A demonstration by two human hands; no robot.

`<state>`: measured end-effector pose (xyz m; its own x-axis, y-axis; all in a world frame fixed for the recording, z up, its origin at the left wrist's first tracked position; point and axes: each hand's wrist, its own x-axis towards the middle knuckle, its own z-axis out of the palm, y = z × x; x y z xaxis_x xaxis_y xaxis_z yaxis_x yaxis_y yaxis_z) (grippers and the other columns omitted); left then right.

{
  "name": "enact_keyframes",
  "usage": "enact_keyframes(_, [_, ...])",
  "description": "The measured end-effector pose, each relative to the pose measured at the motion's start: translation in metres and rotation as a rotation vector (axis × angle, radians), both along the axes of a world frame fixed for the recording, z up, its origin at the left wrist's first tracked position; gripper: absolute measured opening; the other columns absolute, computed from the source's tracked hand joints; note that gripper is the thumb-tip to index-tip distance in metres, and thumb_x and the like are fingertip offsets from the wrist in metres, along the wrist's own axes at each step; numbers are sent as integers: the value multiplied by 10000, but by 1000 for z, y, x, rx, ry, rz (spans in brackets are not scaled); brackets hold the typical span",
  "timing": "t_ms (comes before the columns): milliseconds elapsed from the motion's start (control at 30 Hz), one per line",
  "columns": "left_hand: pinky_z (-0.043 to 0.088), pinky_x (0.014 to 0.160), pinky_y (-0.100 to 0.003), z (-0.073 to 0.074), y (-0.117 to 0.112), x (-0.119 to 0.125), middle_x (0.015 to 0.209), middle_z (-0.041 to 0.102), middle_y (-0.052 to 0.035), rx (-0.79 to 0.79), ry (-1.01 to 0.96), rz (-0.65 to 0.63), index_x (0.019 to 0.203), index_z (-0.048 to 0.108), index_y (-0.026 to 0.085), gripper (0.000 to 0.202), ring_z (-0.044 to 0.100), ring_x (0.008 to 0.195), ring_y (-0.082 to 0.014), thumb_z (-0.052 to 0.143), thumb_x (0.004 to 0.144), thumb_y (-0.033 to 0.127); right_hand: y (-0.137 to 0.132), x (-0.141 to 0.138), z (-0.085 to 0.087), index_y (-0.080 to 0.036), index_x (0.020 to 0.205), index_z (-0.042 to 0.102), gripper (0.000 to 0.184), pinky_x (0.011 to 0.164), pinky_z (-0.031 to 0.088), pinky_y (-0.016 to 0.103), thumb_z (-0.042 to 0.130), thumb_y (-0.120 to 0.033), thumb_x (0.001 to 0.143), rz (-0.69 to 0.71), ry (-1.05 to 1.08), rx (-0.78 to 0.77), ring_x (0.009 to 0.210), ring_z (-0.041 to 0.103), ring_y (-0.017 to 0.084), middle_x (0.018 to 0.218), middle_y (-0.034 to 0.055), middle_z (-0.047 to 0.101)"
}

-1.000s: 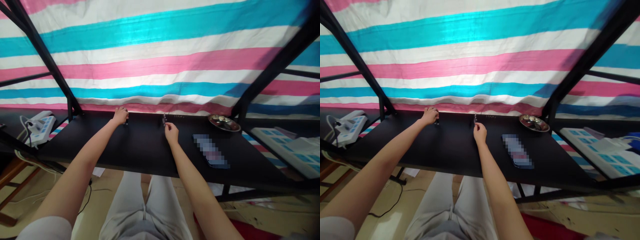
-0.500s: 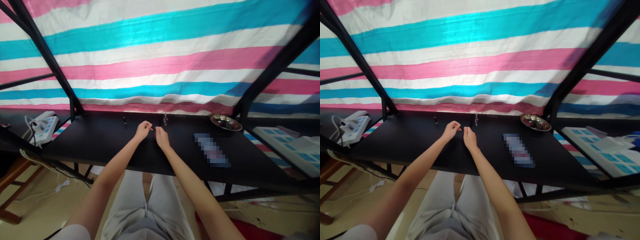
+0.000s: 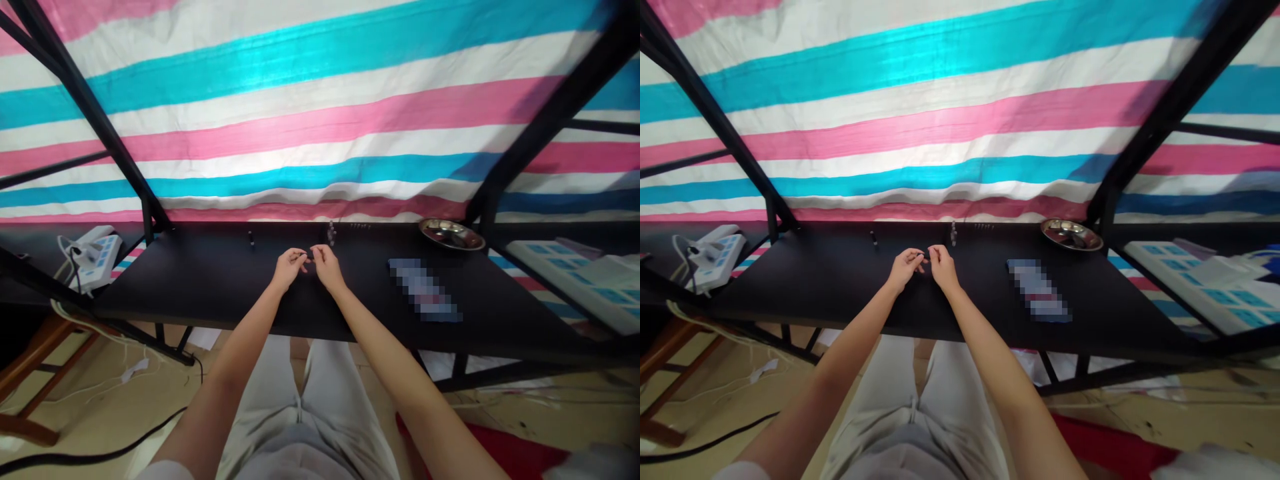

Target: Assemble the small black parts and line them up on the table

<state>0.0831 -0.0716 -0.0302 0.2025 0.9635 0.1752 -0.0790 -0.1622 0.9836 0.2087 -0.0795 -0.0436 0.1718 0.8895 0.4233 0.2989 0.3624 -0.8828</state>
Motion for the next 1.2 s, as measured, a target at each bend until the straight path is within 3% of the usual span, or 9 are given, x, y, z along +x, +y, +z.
enact_keyframes(167, [360, 448, -201, 3, -1, 0, 606, 600, 0, 10, 24, 93, 731, 542, 137, 292, 497, 400, -60, 596, 724, 424, -1, 3, 5, -190, 881, 538, 322, 540, 380, 243, 385, -468, 828, -59, 59, -8, 520, 446, 111, 589, -35, 471])
enact_keyframes(300, [328, 417, -189, 6, -1, -2, 567, 571, 16, -22, -38, 207, 676, 508, 145, 329, 467, 378, -48, 595, 718, 459, -1, 4, 8, -180, 887, 536, 339, 553, 383, 243, 415, -487, 809, -52, 74, -5, 532, 461, 111, 592, -34, 483])
enact_keyframes(467, [302, 400, -184, 8, 2, -7, 584, 572, 20, -63, -97, 323, 734, 512, 142, 334, 455, 374, -41, 611, 705, 460, -3, 4, 5, -174, 847, 595, 308, 661, 422, 277, 423, -428, 824, 90, -198, -8, 654, 536, 147, 692, 20, 583])
enact_keyframes(600, [327, 418, -190, 5, 4, -8, 628, 586, 14, -91, -92, 297, 794, 547, 131, 342, 458, 390, -40, 683, 640, 404, 0, 5, -3, -179, 872, 634, 248, 744, 430, 299, 437, -323, 824, 110, -417, 32, 778, 552, 165, 832, 59, 608])
enact_keyframes(700, [355, 440, -194, 2, 5, -8, 628, 569, 25, -39, -65, 266, 831, 575, 132, 320, 467, 404, -43, 691, 633, 355, 3, 7, -7, -175, 876, 650, 215, 731, 437, 300, 469, -265, 805, 75, -487, 18, 738, 538, 158, 807, 55, 589])
enact_keyframes(867, [370, 444, -193, 0, 8, -11, 638, 526, 44, -37, -81, 449, 849, 560, 137, 220, 469, 396, -40, 632, 683, 263, 7, 17, -8, -167, 826, 673, 172, 710, 442, 296, 523, -225, 763, -38, -476, -39, 707, 524, 151, 813, 52, 562])
enact_keyframes(967, [376, 442, -189, 1, 9, -12, 667, 523, 41, -53, -88, 496, 857, 563, 135, 197, 464, 401, -33, 618, 683, 211, 8, 26, -7, -156, 820, 686, 181, 716, 441, 304, 554, -250, 741, -163, -426, -45, 718, 522, 158, 816, 59, 541])
enact_keyframes(1100, [382, 439, -177, 0, 9, -13, 733, 552, 20, -13, -72, 498, 896, 582, 151, 209, 467, 423, -26, 604, 705, 231, 8, 35, -3, -174, 863, 687, 236, 707, 430, 321, 540, -320, 749, -317, -386, -72, 720, 529, 178, 798, 59, 555])
enact_keyframes(1200, [380, 427, -172, 0, 9, -12, 828, 577, -8, 18, -64, 496, 920, 584, 161, 227, 480, 432, -21, 602, 719, 263, 6, 39, 0, -176, 857, 669, 230, 682, 417, 321, 510, -316, 770, -390, -366, -202, 721, 554, 197, 777, 69, 610])
